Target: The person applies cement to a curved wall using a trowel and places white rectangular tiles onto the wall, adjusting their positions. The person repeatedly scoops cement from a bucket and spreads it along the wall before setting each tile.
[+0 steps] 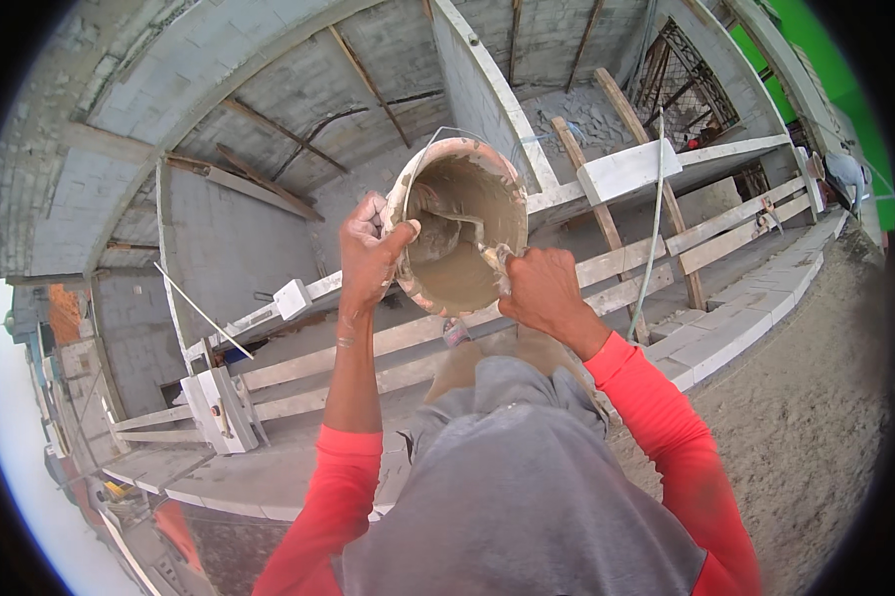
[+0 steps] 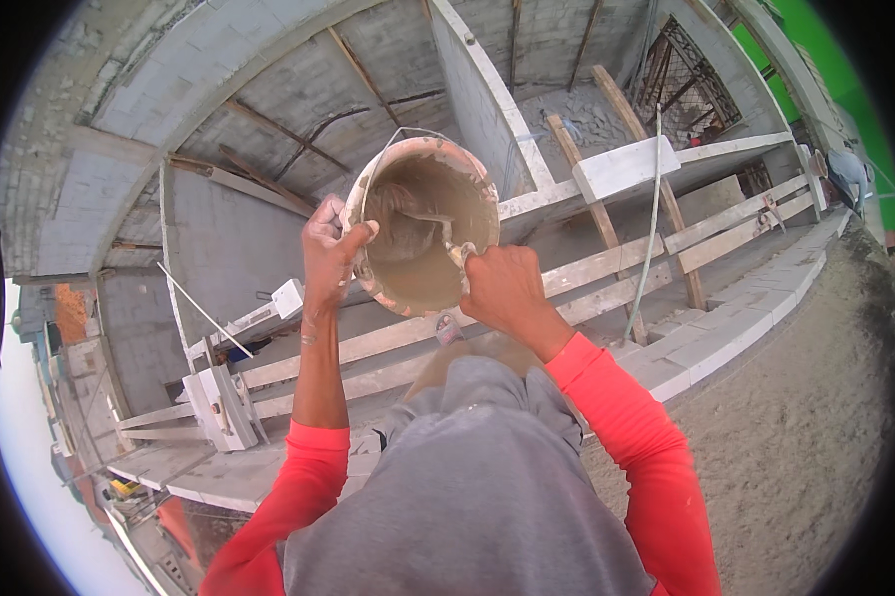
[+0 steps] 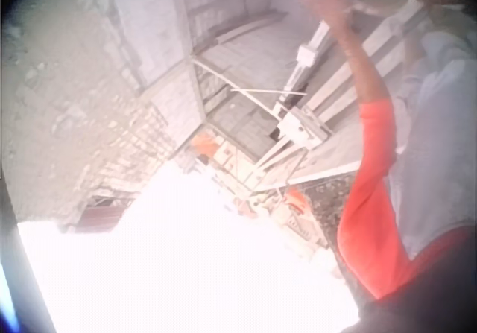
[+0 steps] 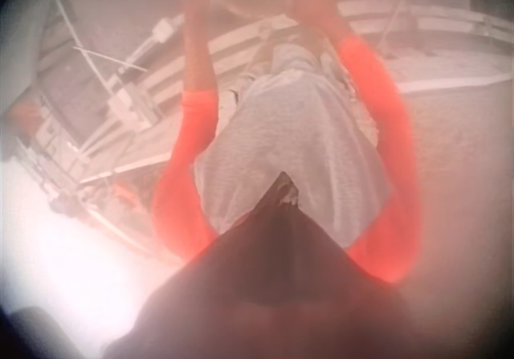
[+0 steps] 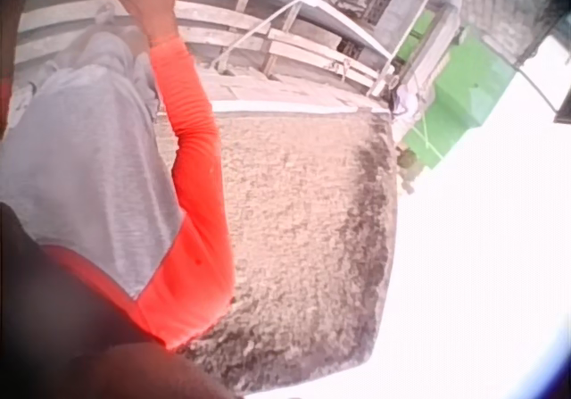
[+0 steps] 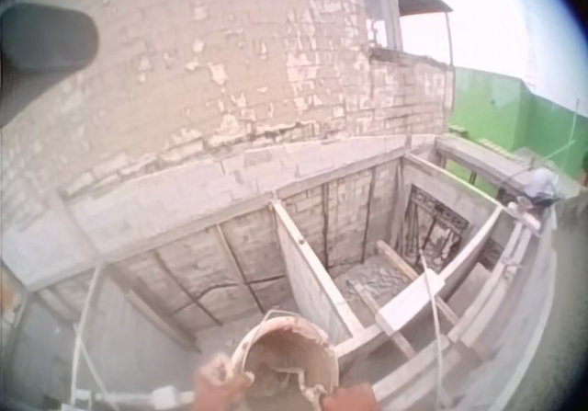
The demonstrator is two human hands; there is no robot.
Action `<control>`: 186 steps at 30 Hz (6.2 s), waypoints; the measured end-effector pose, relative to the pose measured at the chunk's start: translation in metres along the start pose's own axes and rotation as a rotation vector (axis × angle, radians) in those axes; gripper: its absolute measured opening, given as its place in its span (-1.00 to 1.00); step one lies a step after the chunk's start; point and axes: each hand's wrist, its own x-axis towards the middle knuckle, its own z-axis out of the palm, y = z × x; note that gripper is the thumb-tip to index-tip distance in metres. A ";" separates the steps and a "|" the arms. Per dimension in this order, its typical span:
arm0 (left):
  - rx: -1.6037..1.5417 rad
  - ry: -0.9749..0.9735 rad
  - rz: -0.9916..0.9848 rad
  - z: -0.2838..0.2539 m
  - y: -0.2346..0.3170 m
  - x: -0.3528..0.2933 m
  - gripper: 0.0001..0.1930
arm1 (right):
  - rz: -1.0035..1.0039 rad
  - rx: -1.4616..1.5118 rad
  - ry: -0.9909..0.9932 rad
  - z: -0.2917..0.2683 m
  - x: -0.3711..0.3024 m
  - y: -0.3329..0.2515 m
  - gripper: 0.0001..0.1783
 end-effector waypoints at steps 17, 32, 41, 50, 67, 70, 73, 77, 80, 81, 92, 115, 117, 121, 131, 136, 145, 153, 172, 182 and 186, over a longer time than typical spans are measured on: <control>0.062 0.083 0.000 -0.004 0.004 -0.021 -0.82 | 0.295 0.309 0.003 0.009 -0.008 0.012 -0.59; -0.179 0.925 -0.196 -0.130 -0.112 -0.160 -0.83 | 1.091 1.287 -0.013 0.096 -0.139 0.134 -0.68; -0.230 1.471 -0.308 -0.160 -0.132 -0.338 -0.84 | 0.766 0.526 -0.445 0.166 -0.161 0.226 -0.73; -0.335 1.874 -0.342 -0.076 -0.154 -0.432 -0.86 | 0.050 0.010 -0.678 0.205 0.060 0.202 -0.47; -0.218 2.017 0.011 -0.087 -0.010 -0.672 -0.76 | -0.309 -0.001 -0.726 0.260 0.101 -0.045 -0.59; -0.091 1.928 -0.121 -0.116 0.022 -0.729 -0.59 | -0.346 -0.049 -0.812 0.278 0.113 -0.084 -0.51; -0.085 1.919 -0.175 -0.138 0.039 -0.761 -0.70 | -0.329 -0.123 -0.755 0.294 0.128 -0.104 -0.49; -0.053 1.883 -0.302 -0.149 0.042 -0.771 -0.75 | -0.361 -0.104 -0.630 0.299 0.134 -0.125 -0.52; -0.096 1.896 -0.364 -0.150 0.037 -0.767 -0.75 | -0.340 -0.052 -0.705 0.290 0.125 -0.178 -0.54; -0.109 1.906 -0.362 -0.151 0.035 -0.764 -0.75 | -0.310 -0.036 -0.726 0.285 0.115 -0.205 -0.55; -0.004 1.863 -0.630 -0.191 0.016 -0.723 -0.83 | -1.731 0.019 -0.861 0.219 -0.095 -0.564 -0.62; -0.171 2.251 -0.149 -0.154 -0.102 -0.635 -0.85 | -1.090 -0.320 -1.746 0.317 -0.147 -0.590 -0.53; -0.354 2.276 -0.166 -0.137 -0.121 -0.629 -0.86 | -1.129 -0.303 -1.721 0.307 -0.137 -0.597 -0.52; -0.570 2.440 0.010 -0.127 -0.144 -0.622 -0.82 | -1.184 -0.346 -1.622 0.295 -0.125 -0.622 -0.48; -0.549 2.432 0.284 -0.174 -0.117 -0.669 -0.81 | -1.005 -0.147 -1.665 0.277 -0.119 -0.674 -0.44; -0.397 2.237 0.067 -0.206 -0.085 -0.721 -0.86 | -1.013 -0.011 -1.640 0.262 -0.096 -0.732 -0.42; -0.377 1.962 -0.393 -0.247 -0.057 -0.789 -0.81 | -0.990 -0.052 -1.508 0.348 -0.036 -0.863 -0.43; -0.324 1.863 -1.051 -0.274 0.001 -0.776 -0.79 | -1.249 -0.174 -1.263 0.601 -0.096 -0.985 -0.31; -0.522 2.004 -0.812 -0.308 0.029 -0.788 -0.79 | -1.101 0.153 -1.449 0.727 -0.223 -0.953 -0.28; -0.619 1.987 -0.718 -0.311 0.032 -0.785 -0.67 | -1.010 0.126 -1.402 0.649 -0.165 -0.932 -0.27; -0.606 1.938 -0.792 -0.313 0.035 -0.789 -0.67 | -1.067 0.027 -1.356 0.642 -0.138 -0.952 -0.30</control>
